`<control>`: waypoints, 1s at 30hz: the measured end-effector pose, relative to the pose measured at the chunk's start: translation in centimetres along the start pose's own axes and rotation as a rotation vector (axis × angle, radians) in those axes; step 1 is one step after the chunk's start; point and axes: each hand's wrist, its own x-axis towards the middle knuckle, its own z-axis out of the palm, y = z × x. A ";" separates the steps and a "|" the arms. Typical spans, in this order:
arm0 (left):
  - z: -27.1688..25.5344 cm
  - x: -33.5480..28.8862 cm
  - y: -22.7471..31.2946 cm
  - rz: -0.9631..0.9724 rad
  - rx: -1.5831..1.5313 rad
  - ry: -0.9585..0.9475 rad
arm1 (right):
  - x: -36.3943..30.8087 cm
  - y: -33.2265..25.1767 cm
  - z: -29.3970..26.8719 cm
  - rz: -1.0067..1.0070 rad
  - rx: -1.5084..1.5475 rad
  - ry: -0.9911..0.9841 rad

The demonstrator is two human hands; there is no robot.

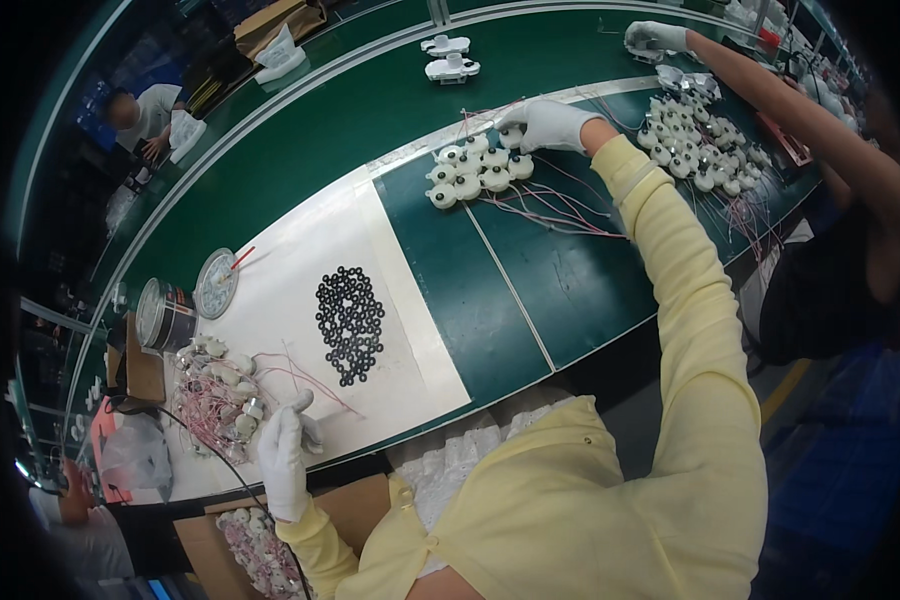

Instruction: The person assembles small electronic components by hand at a workstation. They pick up white plastic housings and insert small black circular washers into them, then place the finished units on the table. The person also handles red and white wires connected to the components.

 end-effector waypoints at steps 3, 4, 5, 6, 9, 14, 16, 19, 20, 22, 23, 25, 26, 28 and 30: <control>-0.3 0.2 -0.4 0.002 -0.021 0.018 | 1.5 -0.1 0.9 -0.065 0.033 0.010; -0.3 0.4 -0.3 0.006 -0.026 0.018 | 1.7 0.1 1.0 -0.072 0.028 0.005; -0.3 0.5 -0.1 0.012 -0.032 0.016 | 1.8 0.4 1.0 -0.076 0.022 0.000; -0.3 0.6 -0.1 0.015 -0.040 0.028 | 1.7 0.0 0.9 -0.081 0.017 -0.005; -0.7 0.5 0.0 0.023 -0.034 0.071 | -0.5 -2.3 -0.9 -0.055 -0.167 0.061; -1.4 0.3 -1.6 0.117 0.050 0.143 | -7.2 -8.7 -6.5 -0.481 0.240 0.719; -2.1 -0.1 -2.8 0.115 -0.002 0.179 | -11.9 -14.2 -9.3 -0.726 0.067 1.004; -2.3 0.7 -2.1 0.043 0.108 0.102 | -16.6 -16.7 -12.7 -0.787 -0.125 1.214; -2.6 0.6 -1.4 0.001 0.189 0.082 | -16.4 -15.8 -13.2 -0.743 -0.121 1.238; -2.2 0.6 -1.5 0.040 0.263 0.069 | -17.9 -14.4 -14.4 -0.648 -0.160 1.305; -2.2 0.6 -1.8 0.115 0.283 0.069 | -18.9 -13.6 -14.8 -0.594 -0.165 1.327; -1.4 0.8 -2.4 0.273 0.223 0.089 | -20.3 -12.0 -14.9 -0.481 -0.193 1.357; -3.2 -0.5 -2.4 0.116 0.254 0.090 | -18.8 -10.5 -14.3 -0.482 -0.116 1.385; -2.7 0.2 -3.2 0.238 0.182 0.156 | -19.4 -9.7 -14.8 -0.436 -0.102 1.412; -2.9 0.4 -4.1 0.331 0.149 0.193 | -19.7 -8.5 -14.5 -0.355 -0.048 1.435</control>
